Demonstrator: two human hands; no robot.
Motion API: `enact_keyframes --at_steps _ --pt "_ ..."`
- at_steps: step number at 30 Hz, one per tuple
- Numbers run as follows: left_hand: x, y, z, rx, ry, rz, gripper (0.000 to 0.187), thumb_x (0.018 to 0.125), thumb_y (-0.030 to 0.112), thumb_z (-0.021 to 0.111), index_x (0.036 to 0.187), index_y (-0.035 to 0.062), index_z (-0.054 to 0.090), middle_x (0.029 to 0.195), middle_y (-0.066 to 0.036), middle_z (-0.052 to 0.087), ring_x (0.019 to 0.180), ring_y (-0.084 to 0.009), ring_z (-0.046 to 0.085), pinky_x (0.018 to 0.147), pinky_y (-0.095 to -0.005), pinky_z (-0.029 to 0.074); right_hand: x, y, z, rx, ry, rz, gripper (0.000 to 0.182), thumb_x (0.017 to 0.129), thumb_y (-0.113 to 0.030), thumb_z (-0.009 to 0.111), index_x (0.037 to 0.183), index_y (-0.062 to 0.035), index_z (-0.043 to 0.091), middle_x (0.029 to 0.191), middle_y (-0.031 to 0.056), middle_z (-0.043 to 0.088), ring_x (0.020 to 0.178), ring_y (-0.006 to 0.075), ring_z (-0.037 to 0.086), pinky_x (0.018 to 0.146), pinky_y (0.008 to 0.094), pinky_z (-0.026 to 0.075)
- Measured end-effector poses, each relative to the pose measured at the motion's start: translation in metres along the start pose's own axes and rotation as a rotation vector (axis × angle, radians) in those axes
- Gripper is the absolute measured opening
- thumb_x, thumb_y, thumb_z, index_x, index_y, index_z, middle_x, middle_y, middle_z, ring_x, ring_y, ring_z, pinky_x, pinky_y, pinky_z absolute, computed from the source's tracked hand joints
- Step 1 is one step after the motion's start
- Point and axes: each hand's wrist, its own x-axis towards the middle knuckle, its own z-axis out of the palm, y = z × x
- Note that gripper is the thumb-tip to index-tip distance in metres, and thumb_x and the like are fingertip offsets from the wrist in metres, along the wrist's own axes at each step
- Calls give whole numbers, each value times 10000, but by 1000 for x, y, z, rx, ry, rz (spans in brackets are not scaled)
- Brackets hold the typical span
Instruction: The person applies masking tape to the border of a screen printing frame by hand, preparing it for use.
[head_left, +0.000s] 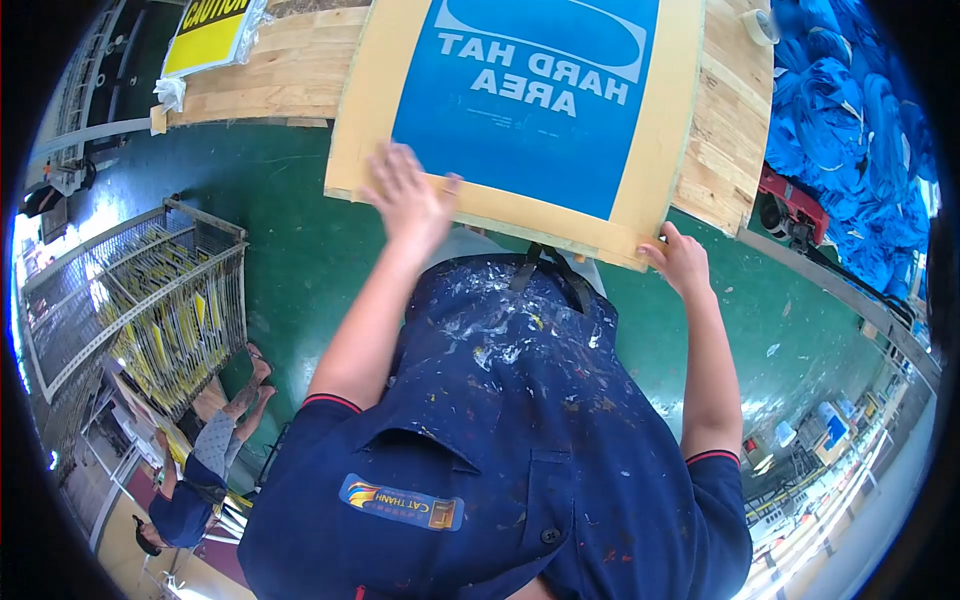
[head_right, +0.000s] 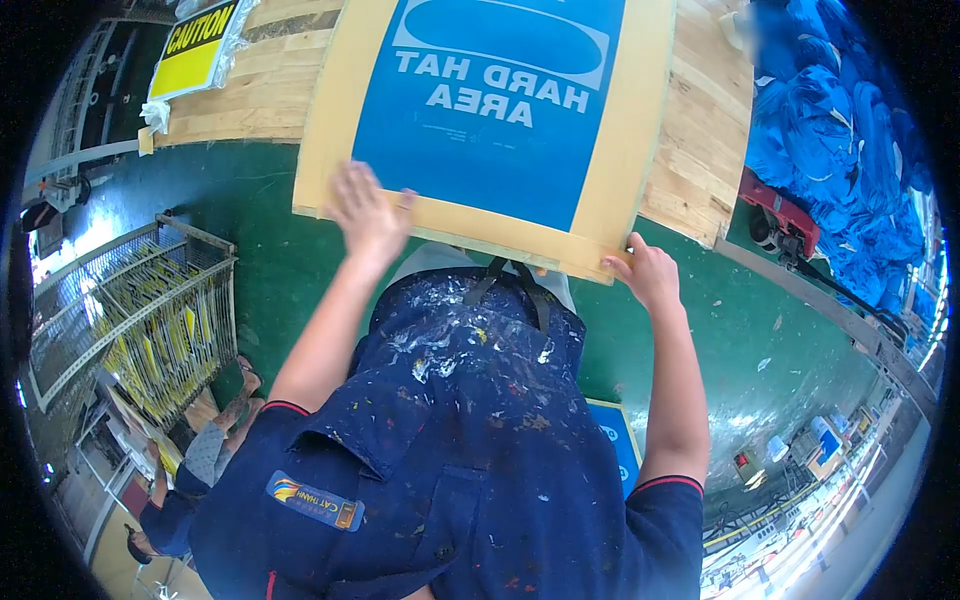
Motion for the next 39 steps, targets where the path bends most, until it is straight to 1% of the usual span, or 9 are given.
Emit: enact_keyframes --at_steps 7,10,15,18,28,31,34,38,39 --pt "-93 197 41 -173 -117 924 1041 987 753 400 1667 -6 191 1762 -208 55 1630 -401 -38 1265 -654 -35 -1 3 -1 19 -24 -26 544 948 -607 664 1049 -79 573 863 200 741 885 406 734 739 526 565" --pt "-114 252 48 -192 -176 950 1055 968 751 435 1645 -35 247 1759 -192 106 1636 -375 -8 1286 -607 -19 2 32 5 187 -1 -161 378 993 -437 647 1091 -78 579 886 216 735 885 434 722 752 543 563" --pt "-130 280 79 118 192 884 771 922 249 610 1619 23 368 1748 -122 225 1625 -324 176 1301 -556 119 7 60 0 415 -99 -311 270 982 -282 633 1156 -75 626 895 252 720 878 461 702 784 557 549" --pt "-132 285 69 -6 101 830 681 960 180 562 1615 85 405 1749 -52 250 1617 -315 211 1291 -557 163 20 64 -8 523 -219 -277 289 978 -292 640 1141 -56 677 930 284 718 905 458 704 818 534 555" --pt "-135 317 78 253 108 706 741 987 251 581 1672 171 311 1789 29 53 1557 -582 152 1157 -800 207 45 88 -15 462 -498 -386 338 1026 -321 589 1266 -122 721 1146 230 751 1056 393 727 953 483 559" --pt "-136 318 78 192 86 689 761 973 253 606 1672 181 312 1788 34 54 1565 -569 137 1146 -813 208 40 88 -18 372 -499 -443 333 1059 -341 557 1225 -109 728 1111 216 762 1044 384 729 940 475 558" --pt "-137 319 77 183 98 689 787 952 225 620 1673 187 305 1786 39 54 1567 -568 125 1125 -835 212 29 101 0 799 -590 -267 327 1070 -328 543 1167 -76 726 1039 215 761 997 415 715 908 459 558" --pt "-138 319 78 201 102 687 802 936 187 617 1673 190 301 1786 46 53 1564 -579 114 1110 -849 218 27 109 29 710 -354 -405 374 1084 -358 540 1080 -20 701 958 204 750 921 377 725 827 468 539" --pt "-137 319 77 194 92 687 799 936 174 610 1673 189 302 1786 46 54 1563 -582 112 1109 -849 219 29 112 41 809 -363 -407 371 1086 -346 555 1045 0 683 900 183 727 840 282 704 776 449 525"
